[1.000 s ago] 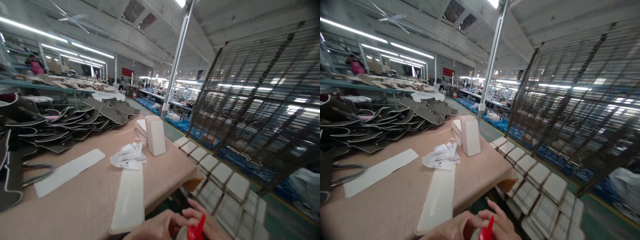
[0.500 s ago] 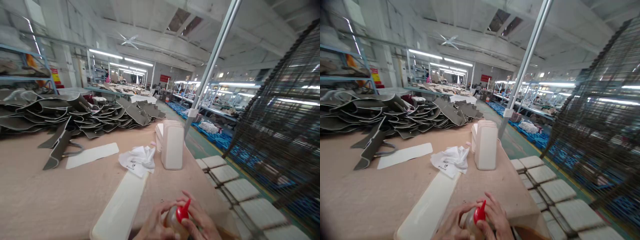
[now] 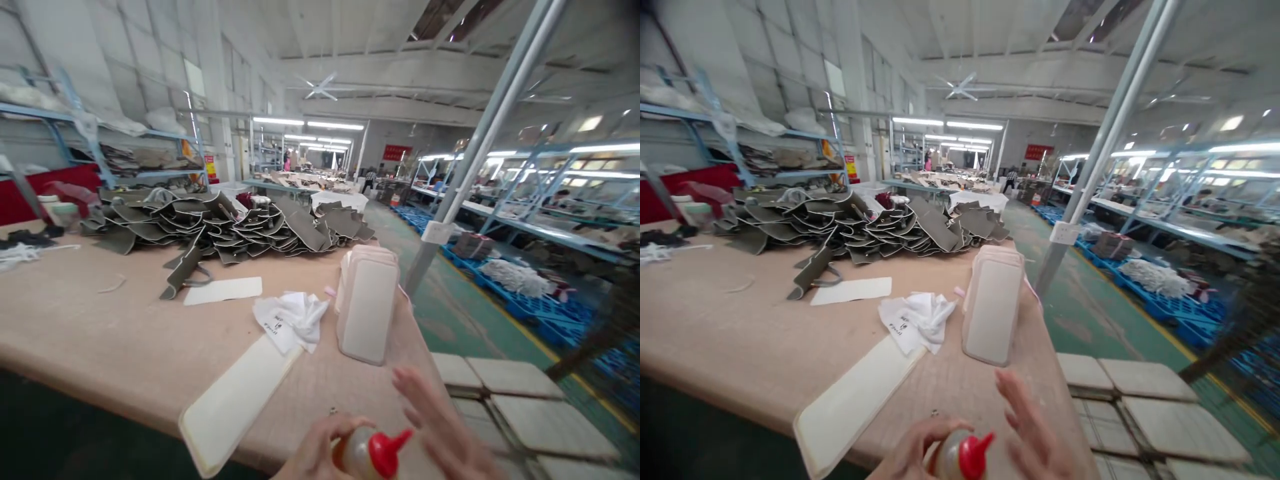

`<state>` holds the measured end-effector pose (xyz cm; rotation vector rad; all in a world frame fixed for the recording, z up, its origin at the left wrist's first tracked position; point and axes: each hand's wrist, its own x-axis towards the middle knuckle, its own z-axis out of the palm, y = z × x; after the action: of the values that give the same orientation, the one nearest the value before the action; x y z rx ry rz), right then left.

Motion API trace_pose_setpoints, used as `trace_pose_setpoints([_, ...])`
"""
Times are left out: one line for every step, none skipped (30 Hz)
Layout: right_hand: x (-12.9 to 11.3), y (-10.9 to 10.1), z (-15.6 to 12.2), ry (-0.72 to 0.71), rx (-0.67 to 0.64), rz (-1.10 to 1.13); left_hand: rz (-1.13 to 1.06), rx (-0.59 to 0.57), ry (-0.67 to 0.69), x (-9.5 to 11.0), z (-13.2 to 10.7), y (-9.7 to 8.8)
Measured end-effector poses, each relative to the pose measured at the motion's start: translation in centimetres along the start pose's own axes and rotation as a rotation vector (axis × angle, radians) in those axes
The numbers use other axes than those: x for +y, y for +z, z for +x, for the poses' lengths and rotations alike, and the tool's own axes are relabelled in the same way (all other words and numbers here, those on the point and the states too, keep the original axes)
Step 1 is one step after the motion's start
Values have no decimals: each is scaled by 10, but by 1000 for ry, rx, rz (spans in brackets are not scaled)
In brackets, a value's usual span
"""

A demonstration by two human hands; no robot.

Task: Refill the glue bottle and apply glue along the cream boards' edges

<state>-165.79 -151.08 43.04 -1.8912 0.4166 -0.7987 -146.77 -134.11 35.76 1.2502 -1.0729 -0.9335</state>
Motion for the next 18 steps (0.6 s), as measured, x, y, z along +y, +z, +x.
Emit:
trace_pose_setpoints([6,-20,7,40,130,107,-29,8,-38,-5,5,-4])
trace_pose_setpoints([13,-35,13,72,296,153,-64,34,-73,-10,12,-8])
trace_pose_setpoints([22,-43,17,56,426,129,-103,87,-92,-15,21,-13])
trace_pose_setpoints([34,-42,18,42,418,55,-135,165,-93,-21,30,-17])
trace_pose_setpoints([47,-31,17,31,336,-53,-154,249,-82,-27,41,-20])
trace_pose_setpoints([64,-10,15,18,222,-139,-162,312,-75,-33,52,-22])
trace_pose_setpoints([82,18,12,47,103,-199,-166,358,-71,-38,63,-22])
trace_pose_setpoints([102,51,9,55,120,-253,-167,398,-69,-42,74,-21])
trace_pose_setpoints([123,83,8,57,166,-299,-159,435,-72,-46,84,-20])
trace_pose_setpoints([143,113,8,62,221,-323,-140,470,-78,-49,93,-17])
trace_pose_setpoints([161,137,10,77,228,-334,-115,496,-86,-52,101,-15])
trace_pose_setpoints([177,154,15,73,238,-344,-90,514,-94,-55,107,-14])
trace_pose_setpoints([190,164,21,63,248,-345,-66,523,-99,-58,112,-13])
trace_pose_setpoints([201,168,29,54,244,-340,-45,522,-104,-62,117,-13])
trace_pose_setpoints([210,166,38,44,239,-333,-30,513,-107,-66,120,-14])
trace_pose_setpoints([218,162,46,40,228,-322,-21,494,-112,-72,123,-16])
trace_pose_setpoints([224,155,53,40,214,-310,-15,465,-117,-77,125,-19])
trace_pose_setpoints([231,148,59,42,197,-300,-16,430,-119,-83,128,-23])
